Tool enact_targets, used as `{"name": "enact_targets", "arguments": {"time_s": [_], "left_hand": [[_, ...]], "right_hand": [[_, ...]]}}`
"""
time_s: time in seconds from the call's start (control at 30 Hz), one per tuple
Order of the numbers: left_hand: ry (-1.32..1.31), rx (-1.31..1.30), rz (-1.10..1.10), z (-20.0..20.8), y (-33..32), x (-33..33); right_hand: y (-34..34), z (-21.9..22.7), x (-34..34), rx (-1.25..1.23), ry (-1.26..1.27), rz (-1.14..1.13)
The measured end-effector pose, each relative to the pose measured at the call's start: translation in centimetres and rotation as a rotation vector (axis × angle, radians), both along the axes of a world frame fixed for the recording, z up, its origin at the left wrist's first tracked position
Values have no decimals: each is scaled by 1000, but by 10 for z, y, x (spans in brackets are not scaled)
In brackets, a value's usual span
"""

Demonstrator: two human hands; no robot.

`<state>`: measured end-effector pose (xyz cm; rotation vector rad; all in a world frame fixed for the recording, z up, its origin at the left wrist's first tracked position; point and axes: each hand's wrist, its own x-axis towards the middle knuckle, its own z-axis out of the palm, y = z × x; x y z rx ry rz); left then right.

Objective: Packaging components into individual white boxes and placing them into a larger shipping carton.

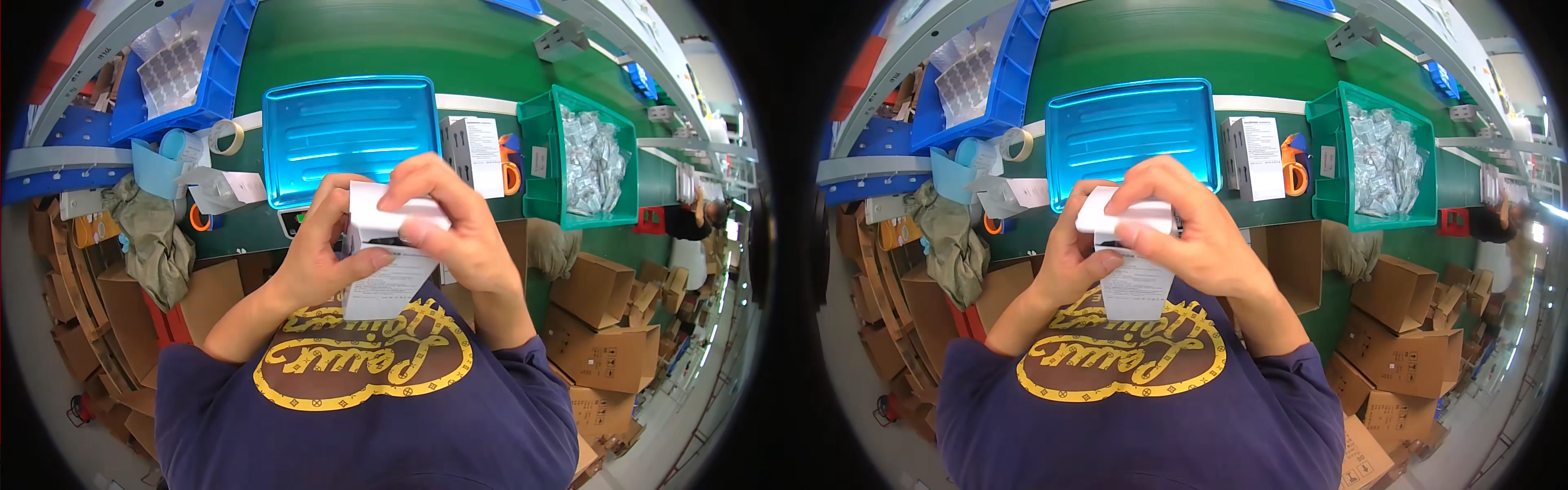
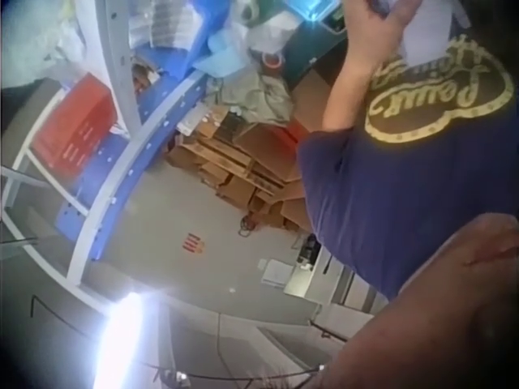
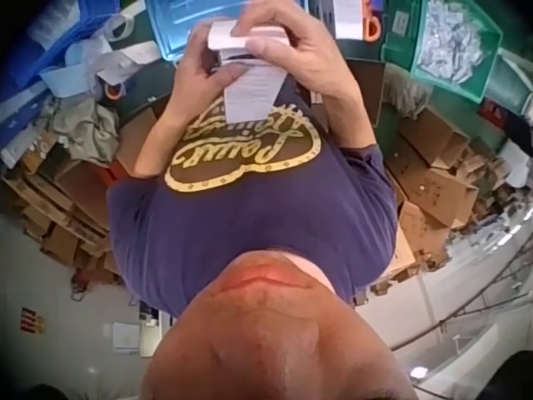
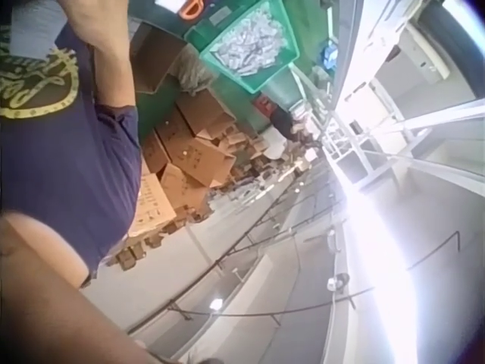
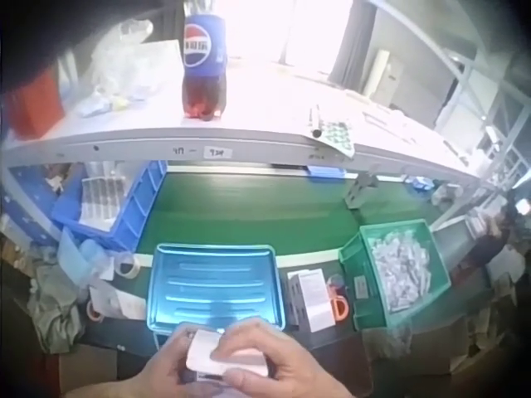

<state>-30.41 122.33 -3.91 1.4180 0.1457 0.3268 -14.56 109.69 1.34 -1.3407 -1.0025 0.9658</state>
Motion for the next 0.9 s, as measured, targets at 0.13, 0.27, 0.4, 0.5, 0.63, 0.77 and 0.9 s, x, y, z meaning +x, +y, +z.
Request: {"name": "enact_targets", "arguments": {"time_s": [0.13,0.27,0.4,0.5,0.63,0.77,0.9], "left_hand": [[-108,93,154,-20,-6,0],[-310,-34,209,-29,-3,4],[-178,79,96,-27,9,0],[-168,43,98,-28,11,0],[-141,23,109,-23,18,-2],[-94,116,116,-25,22,-7],[-48,-1,118,-18,24,-8]], "right_hand": [[1,-8,3,66,-240,116],[2,-13,4,87,-401,80],[6,-16,2,80,-464,55],[8,-13,1,-36,-298,4],[17,-15,2,5,-393,81],[18,-15,-13,-2,-368,-7],[24,-15,-23,-62,-269,-90]]}}
